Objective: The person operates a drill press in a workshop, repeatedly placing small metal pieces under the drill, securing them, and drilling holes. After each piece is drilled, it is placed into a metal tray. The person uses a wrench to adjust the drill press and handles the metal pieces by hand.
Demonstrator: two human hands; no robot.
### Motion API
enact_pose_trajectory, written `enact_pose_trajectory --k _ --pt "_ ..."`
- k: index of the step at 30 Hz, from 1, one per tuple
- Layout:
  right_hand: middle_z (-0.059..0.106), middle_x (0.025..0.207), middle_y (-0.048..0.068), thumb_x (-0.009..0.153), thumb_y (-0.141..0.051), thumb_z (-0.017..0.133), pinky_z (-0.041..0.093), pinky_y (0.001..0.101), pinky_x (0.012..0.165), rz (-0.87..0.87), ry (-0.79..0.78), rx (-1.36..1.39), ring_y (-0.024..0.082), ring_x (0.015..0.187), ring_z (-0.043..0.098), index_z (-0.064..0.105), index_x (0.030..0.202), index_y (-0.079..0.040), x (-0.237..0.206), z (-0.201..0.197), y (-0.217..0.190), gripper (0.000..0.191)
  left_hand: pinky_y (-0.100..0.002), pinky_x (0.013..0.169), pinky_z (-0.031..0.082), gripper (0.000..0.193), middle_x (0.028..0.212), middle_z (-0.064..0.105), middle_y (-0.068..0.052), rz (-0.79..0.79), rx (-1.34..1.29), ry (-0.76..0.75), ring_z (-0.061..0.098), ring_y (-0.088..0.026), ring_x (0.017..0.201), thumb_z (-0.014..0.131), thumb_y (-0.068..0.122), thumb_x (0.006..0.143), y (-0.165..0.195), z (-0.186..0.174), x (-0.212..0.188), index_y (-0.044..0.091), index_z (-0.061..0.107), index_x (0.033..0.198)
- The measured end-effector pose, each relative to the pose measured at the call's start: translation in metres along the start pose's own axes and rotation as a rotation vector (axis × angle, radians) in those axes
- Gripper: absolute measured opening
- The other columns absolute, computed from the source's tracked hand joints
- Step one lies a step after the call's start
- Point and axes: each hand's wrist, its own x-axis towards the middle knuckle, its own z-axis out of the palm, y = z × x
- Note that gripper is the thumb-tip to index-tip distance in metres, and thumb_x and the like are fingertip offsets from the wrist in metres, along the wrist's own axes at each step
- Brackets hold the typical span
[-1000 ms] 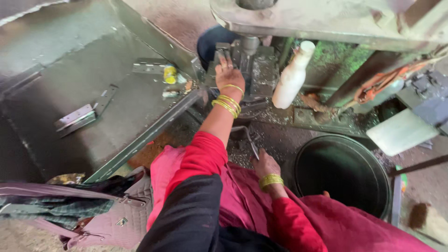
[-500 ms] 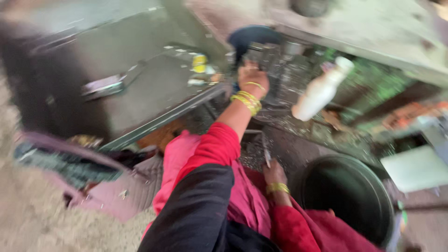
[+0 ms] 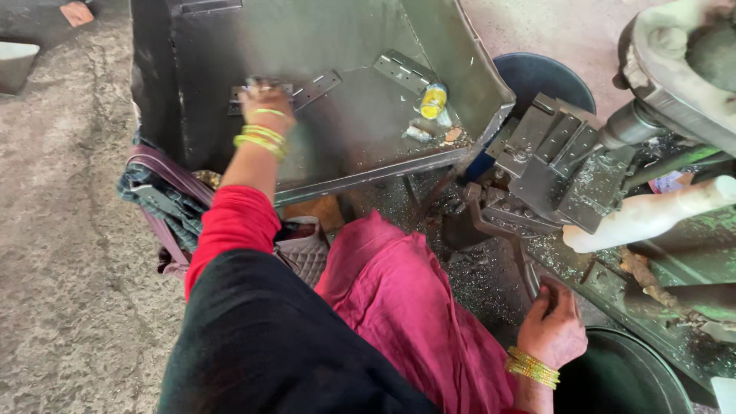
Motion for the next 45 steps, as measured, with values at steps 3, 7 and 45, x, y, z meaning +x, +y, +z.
enact_pose_trajectory --k 3,7,45 --pt "0.076 0.105 0.005 0.106 -0.027 0.067 0.054 0.0447 0.071 -0.016 0.011 -0.015 0.032 0.086 0.072 0.076 0.113 -0.023 -0.001 0.001 -0.014 0.012 -0.068 0.108 0.027 0.071 0.143 0.053 -0.017 -0.013 -0.217 0.000 0.048 -0.042 0.136 0.071 0.027 0.066 -0.035 0.018 0.007 0.011 0.059 0.134" --pt "0.075 0.104 0.004 0.105 -0.027 0.067 0.054 0.0441 0.072 -0.009 0.009 0.007 0.031 0.086 0.072 0.076 0.113 -0.023 -0.002 -0.001 -0.020 0.013 -0.048 0.098 0.050 0.026 0.116 0.072 -0.016 0.041 -0.125 -0.055 0.068 -0.034 0.112 0.069 0.023 0.085 -0.017 0.020 0.001 0.012 0.075 0.107" --pt "0.073 0.103 0.008 0.093 -0.023 0.066 0.055 0.0485 0.072 0.066 -0.106 0.130 0.036 0.088 0.071 0.070 0.106 -0.019 -0.022 -0.065 0.000 0.014 -0.053 0.113 0.049 0.041 0.116 0.069 -0.017 0.539 -0.425 0.644 0.069 -0.034 0.109 0.068 0.008 0.096 0.283 -0.172 -0.137 0.002 0.069 0.136"
